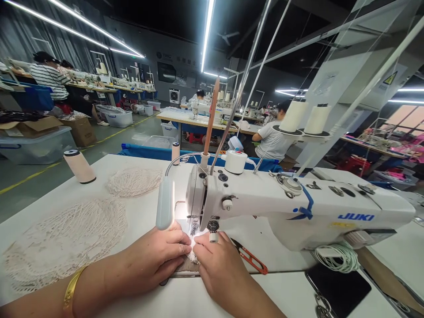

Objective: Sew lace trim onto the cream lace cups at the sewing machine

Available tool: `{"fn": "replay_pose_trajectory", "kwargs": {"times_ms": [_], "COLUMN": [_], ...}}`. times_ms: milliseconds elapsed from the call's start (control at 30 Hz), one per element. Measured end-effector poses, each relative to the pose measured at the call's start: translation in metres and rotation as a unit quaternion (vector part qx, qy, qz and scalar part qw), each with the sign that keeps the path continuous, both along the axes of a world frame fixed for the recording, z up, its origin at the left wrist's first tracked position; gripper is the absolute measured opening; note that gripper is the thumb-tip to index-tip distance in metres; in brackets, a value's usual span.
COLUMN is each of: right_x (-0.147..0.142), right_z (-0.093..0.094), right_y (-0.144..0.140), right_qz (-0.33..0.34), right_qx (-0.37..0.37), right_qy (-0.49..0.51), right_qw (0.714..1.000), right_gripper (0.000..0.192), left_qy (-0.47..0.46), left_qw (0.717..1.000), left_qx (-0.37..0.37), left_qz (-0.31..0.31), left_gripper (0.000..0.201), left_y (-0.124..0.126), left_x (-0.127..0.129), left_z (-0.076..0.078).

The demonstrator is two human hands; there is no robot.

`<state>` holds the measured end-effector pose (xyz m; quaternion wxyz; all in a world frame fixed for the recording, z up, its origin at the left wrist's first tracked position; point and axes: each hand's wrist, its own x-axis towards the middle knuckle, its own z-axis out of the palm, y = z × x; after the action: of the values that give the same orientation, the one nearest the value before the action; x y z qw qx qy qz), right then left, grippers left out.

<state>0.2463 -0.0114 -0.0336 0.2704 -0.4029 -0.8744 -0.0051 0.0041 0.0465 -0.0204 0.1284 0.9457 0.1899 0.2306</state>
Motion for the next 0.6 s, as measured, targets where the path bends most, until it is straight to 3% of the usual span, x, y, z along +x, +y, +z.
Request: {"fn": "replay_pose_trajectory", "kwargs": {"times_ms": [133, 600], "right_x": [0.0026, 0.0045], "right_z": [-0.0031, -0.0064], "right_y": [-0.0020, 0.0000], "right_qz": [-0.025, 0.003], "right_qx": [-0.011, -0.024], "right_qy": [-0.008, -0.005], "right_qw": [1.000, 1.000], "right_gripper": [0.041, 0.039], "left_qy": [-0.005, -0.002], "left_qw": [1.000, 1.000], "left_qx": [0.012, 0.027], "left_qz": [0.000, 0.014], "left_gripper": [0.020, 0.020], "left_y": [0.0008, -0.0011], "left_x": [-0.0013, -0.0021], "left_z": [0.0002, 0.0024]}}
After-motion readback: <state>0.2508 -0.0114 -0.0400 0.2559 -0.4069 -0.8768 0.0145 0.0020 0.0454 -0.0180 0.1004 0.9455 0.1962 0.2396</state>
